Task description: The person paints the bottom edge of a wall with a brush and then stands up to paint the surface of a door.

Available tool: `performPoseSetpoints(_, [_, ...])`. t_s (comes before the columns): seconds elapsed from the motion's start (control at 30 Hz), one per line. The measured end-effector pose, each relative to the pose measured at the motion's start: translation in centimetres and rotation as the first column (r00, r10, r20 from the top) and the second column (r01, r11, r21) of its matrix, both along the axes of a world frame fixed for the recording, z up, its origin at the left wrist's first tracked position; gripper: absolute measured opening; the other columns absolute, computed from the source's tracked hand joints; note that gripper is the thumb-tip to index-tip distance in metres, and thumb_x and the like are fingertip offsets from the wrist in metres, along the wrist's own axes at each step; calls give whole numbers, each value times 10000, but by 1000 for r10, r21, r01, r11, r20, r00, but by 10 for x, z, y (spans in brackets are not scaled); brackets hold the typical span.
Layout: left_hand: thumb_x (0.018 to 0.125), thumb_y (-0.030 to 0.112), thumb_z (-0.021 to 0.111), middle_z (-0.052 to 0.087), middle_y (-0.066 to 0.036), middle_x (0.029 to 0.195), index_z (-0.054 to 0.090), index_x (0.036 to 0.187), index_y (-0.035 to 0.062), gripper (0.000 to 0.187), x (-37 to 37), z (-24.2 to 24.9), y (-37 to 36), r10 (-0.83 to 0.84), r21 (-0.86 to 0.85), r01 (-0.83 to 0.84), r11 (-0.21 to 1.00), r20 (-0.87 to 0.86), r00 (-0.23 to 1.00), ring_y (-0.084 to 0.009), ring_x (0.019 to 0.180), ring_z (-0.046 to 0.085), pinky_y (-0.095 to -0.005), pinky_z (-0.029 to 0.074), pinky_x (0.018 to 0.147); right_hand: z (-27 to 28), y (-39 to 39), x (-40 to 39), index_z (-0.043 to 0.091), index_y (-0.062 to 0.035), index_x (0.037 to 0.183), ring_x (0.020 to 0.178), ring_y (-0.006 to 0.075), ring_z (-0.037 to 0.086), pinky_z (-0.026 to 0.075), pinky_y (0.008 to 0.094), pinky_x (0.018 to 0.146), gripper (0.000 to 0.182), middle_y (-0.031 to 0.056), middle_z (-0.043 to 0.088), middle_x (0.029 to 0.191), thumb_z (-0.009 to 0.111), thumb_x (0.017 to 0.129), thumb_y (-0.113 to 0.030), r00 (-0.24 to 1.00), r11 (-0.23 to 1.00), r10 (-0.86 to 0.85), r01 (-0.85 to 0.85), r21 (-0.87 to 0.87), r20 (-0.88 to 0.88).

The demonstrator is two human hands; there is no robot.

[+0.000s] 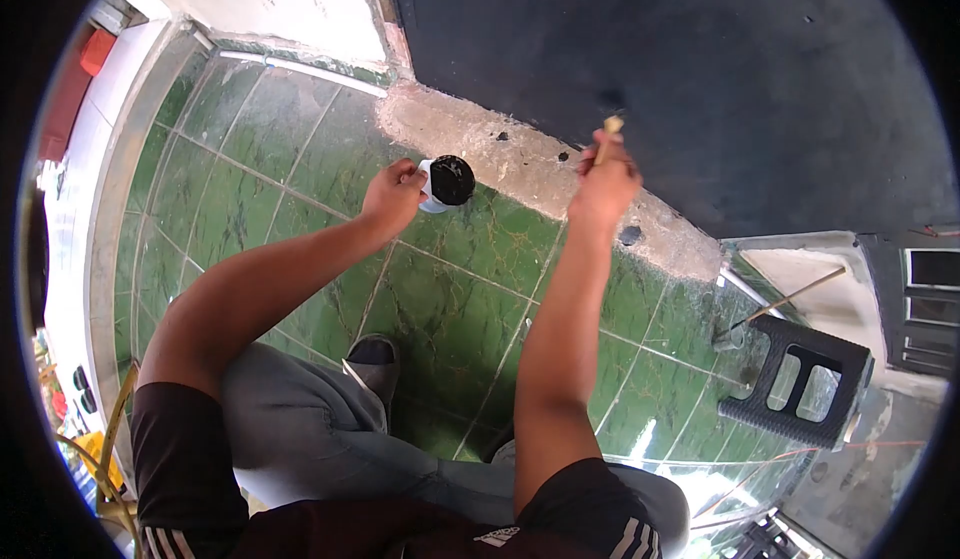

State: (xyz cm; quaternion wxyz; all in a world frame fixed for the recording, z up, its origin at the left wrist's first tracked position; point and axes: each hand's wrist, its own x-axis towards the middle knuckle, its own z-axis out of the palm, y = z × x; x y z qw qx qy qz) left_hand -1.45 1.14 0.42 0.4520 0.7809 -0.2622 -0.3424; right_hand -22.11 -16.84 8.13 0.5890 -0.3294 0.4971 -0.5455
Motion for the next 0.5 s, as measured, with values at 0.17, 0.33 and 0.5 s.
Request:
performPoseSetpoints(0.17, [876,252,593,648,-183,807,622,887,28,227,2,-3,1,-22,3,22,1000,59,998,-383,789,634,-442,475,697,5,20,4,682,-11,990,508,79,451,347,230,469,297,8,546,629,565,1004,-284,990,957,-63,23,-290,-128])
performPoseSetpoints(0.33, [887,238,590,628,-154,783,620,888,17,223,2,7,4,-40,25,37,999,107,993,-324,759,636,-412,482,679,-106,-4,-3,689,-21,923,489,85,461,340,225,458,284,15,553,629,600,968,-288,917,960,201,-115,256,-344])
performPoseSetpoints(0.5, [908,206,592,581,-79,706,619,880,8,202,3,-2,4,-34,-1,34,999,101,994,-169,669,641,-336,485,628,-41,-7,-5,693,-8,918,505,83,465,335,204,460,271,10,542,633,598,965,-257,988,988,44,-21,152,-150])
